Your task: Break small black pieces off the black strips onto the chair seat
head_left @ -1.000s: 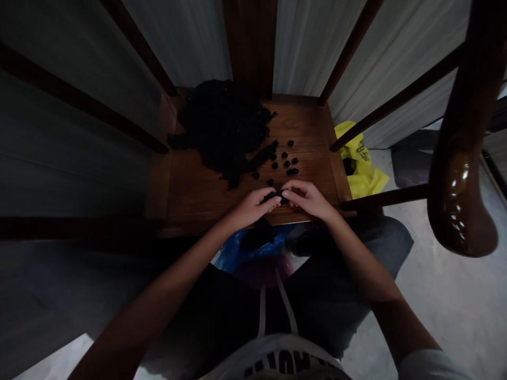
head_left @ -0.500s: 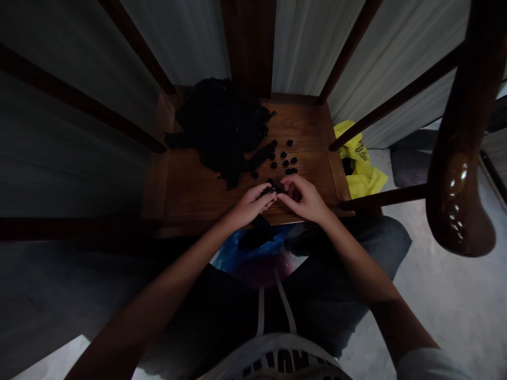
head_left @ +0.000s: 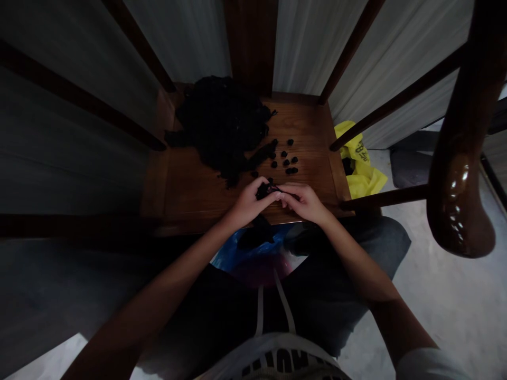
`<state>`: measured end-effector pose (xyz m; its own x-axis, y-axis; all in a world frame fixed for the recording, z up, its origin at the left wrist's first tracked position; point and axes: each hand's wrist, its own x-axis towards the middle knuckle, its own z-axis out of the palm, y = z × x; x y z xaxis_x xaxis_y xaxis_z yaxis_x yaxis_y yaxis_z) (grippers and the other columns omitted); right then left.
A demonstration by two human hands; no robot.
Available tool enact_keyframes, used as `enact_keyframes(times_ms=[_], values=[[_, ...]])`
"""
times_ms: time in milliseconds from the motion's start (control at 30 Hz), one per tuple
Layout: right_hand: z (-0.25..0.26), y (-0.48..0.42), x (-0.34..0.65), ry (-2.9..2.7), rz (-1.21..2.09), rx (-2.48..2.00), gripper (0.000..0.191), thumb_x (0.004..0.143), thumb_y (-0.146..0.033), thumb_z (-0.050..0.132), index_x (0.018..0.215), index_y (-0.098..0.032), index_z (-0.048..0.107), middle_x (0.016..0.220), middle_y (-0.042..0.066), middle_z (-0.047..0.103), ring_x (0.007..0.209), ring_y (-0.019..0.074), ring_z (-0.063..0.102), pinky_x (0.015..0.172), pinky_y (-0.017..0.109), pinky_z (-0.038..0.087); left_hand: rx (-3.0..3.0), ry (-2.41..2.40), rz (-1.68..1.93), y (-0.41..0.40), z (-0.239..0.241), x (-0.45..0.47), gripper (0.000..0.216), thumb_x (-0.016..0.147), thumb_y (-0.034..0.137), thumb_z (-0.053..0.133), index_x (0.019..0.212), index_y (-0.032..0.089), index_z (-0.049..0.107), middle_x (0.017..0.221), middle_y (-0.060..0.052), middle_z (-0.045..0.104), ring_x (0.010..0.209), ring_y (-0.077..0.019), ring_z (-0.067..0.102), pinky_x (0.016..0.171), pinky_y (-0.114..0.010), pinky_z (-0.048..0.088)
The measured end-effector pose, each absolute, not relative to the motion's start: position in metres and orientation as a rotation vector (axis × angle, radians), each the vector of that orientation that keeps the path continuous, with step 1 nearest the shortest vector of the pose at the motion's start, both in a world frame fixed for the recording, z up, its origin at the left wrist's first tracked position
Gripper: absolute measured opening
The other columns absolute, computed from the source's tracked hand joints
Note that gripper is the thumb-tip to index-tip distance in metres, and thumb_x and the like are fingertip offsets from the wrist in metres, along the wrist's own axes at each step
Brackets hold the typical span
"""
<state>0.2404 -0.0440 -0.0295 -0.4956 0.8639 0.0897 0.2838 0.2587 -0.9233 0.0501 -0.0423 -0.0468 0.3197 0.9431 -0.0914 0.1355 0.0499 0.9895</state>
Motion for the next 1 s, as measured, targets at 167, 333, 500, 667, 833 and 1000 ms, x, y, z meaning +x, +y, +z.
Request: enact_keyframes(times_ms=[167, 333, 500, 667, 833, 1000], values=[[-0.030, -0.043, 0.244, -1.916, 1.193, -1.065, 0.029, 0.094, -0.039, 0.053, 0.097, -0.019, 0.073, 0.081, 0.002, 0.069, 0.068, 0.0109, 0.060, 0.066, 0.024, 0.049, 1.270, 1.091, 0.881, -0.043, -0.052, 0.050, 0.037, 0.080, 0.038, 0.069, 0.110, 0.020, 0.061, 0.079, 0.000, 0.061, 0.052, -0.0055, 0.044, 0.049, -0.019, 0.035], [-0.033, -0.044, 0.240, -1.926, 1.017, -1.065, 0.024, 0.094, -0.035, 0.055, 0.107, -0.024, 0.073, 0.087, 0.003, 0.070, 0.081, 0.0150, 0.064, 0.078, 0.030, 0.051, 1.088, 1.056, 0.938, -0.042, -0.054, 0.052, 0.040, 0.075, 0.036, 0.074, 0.107, 0.013, 0.067, 0.057, 0.004, 0.051, 0.045, -0.0058, 0.040, 0.044, -0.020, 0.031], [-0.035, -0.047, 0.234, -1.744, 0.898, -1.183, 0.014, 0.084, -0.034, 0.068, 0.090, -0.024, 0.077, 0.090, 0.003, 0.075, 0.081, 0.0179, 0.068, 0.076, 0.033, 0.053, 0.974, 1.034, 0.987, -0.043, -0.053, 0.056, 0.041, 0.070, 0.034, 0.078, 0.103, 0.011, 0.069, 0.056, 0.005, 0.049, 0.045, -0.0041, 0.037, 0.043, -0.019, 0.027], [-0.033, -0.050, 0.228, -1.644, 0.846, -1.336, 0.016, 0.081, -0.036, 0.071, 0.082, -0.021, 0.077, 0.080, 0.003, 0.075, 0.067, 0.0150, 0.065, 0.064, 0.028, 0.050, 0.993, 1.085, 1.026, -0.045, -0.055, 0.057, 0.036, 0.068, 0.035, 0.079, 0.093, 0.012, 0.068, 0.053, 0.006, 0.047, 0.044, -0.0047, 0.038, 0.043, -0.019, 0.028], [-0.037, -0.053, 0.224, -1.578, 0.878, -1.372, 0.020, 0.082, -0.039, 0.069, 0.081, -0.019, 0.075, 0.074, 0.003, 0.072, 0.058, 0.0120, 0.059, 0.054, 0.024, 0.046, 1.131, 1.191, 1.081, -0.047, -0.051, 0.057, 0.027, 0.069, 0.036, 0.077, 0.082, 0.014, 0.068, 0.057, 0.005, 0.052, 0.047, -0.0055, 0.040, 0.046, -0.020, 0.030], [-0.038, -0.054, 0.222, -1.524, 0.960, -1.348, 0.023, 0.084, -0.040, 0.067, 0.080, -0.018, 0.071, 0.078, 0.003, 0.068, 0.049, 0.0081, 0.054, 0.042, 0.021, 0.039, 1.216, 1.258, 1.123, -0.048, -0.052, 0.057, 0.024, 0.069, 0.035, 0.078, 0.074, 0.015, 0.065, 0.067, 0.002, 0.059, 0.054, -0.0076, 0.047, 0.052, -0.021, 0.036]])
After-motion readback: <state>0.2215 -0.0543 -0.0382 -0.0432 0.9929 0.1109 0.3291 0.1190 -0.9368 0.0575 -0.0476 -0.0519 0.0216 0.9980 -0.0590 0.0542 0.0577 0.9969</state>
